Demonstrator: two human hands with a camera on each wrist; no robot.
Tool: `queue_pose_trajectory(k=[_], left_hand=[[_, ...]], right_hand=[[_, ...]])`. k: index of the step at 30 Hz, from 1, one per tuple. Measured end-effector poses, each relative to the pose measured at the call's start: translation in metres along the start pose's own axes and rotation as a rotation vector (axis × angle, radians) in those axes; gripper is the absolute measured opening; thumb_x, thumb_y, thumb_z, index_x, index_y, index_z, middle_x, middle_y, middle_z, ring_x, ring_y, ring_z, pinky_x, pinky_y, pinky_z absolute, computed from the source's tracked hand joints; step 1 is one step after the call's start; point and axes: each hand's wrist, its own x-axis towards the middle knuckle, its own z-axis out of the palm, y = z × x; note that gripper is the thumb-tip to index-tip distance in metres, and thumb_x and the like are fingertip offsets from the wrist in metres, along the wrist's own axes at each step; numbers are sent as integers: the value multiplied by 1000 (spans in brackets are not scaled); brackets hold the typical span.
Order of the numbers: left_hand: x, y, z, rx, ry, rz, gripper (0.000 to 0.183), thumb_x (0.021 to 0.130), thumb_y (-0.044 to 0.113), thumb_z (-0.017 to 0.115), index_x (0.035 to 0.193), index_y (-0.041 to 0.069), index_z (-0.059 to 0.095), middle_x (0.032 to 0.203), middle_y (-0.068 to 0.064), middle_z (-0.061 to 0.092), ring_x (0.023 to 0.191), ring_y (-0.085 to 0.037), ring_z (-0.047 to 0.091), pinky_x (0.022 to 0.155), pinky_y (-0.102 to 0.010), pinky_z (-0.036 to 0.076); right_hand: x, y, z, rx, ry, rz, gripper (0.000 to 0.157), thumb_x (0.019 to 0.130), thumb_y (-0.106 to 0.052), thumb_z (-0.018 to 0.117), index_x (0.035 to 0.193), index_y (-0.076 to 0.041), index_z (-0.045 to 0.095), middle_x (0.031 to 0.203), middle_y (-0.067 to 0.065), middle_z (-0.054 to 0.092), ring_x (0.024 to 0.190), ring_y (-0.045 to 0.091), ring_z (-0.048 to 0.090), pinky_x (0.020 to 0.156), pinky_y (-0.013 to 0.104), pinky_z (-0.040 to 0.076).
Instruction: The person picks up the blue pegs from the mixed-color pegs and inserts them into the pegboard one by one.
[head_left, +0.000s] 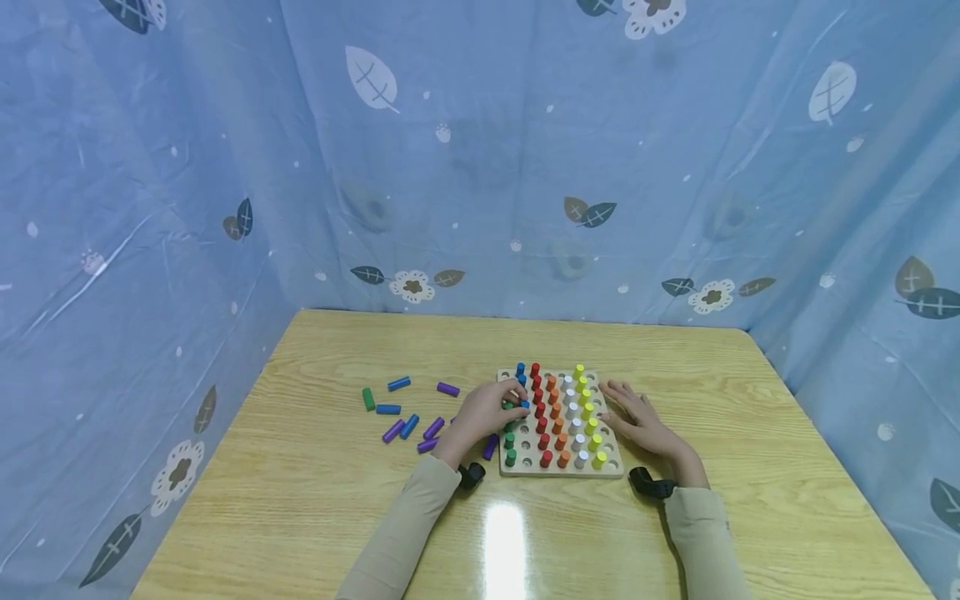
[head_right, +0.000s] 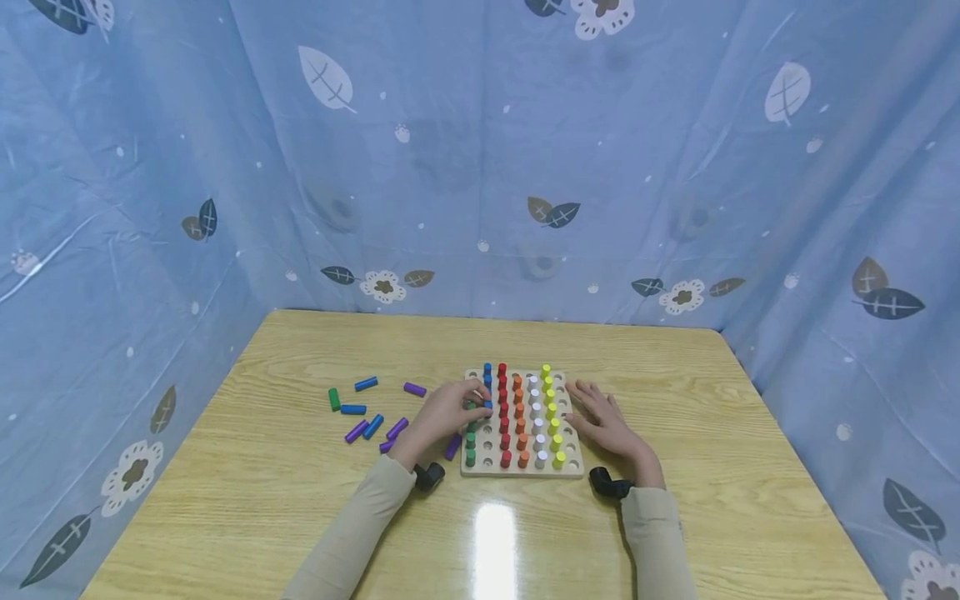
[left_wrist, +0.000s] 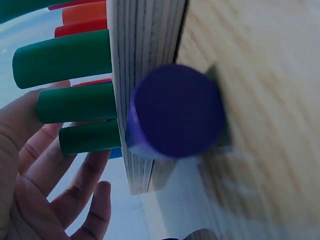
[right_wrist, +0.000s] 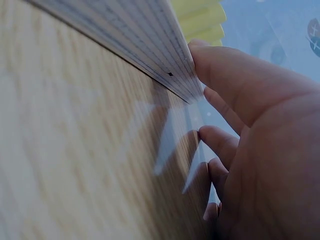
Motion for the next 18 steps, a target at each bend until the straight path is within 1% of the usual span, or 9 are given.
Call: queue_pose_trajectory(k=[5, 11, 18], left_hand=[[0, 0, 1, 8, 2, 12, 14, 85, 37, 65, 95, 27, 61, 94, 9, 68, 85, -6, 63, 72, -27, 49], [0, -3, 3, 17, 0, 12, 14, 86, 38, 64, 95, 29, 61, 95, 9, 68, 86, -6, 63, 72, -27, 49], [0, -3, 0, 17, 0, 18, 17, 85, 40, 64, 97, 29, 61, 95, 10, 68, 85, -6, 63, 70, -27, 48]], right_hand=[[-1, 1, 0, 12, 2, 3, 58, 94, -19, 55, 145, -6, 29, 150, 27, 14, 137, 49, -2, 102, 66, -7], [-2, 0, 1, 21, -1, 3, 59, 92, -11, 55, 144, -2, 29, 148, 31, 14, 135, 51, -1, 101, 68, -8], [0, -1, 0, 8, -1, 13, 58, 94, -20, 54, 145, -7, 29, 150, 27, 15, 137, 48, -2, 103, 65, -9]])
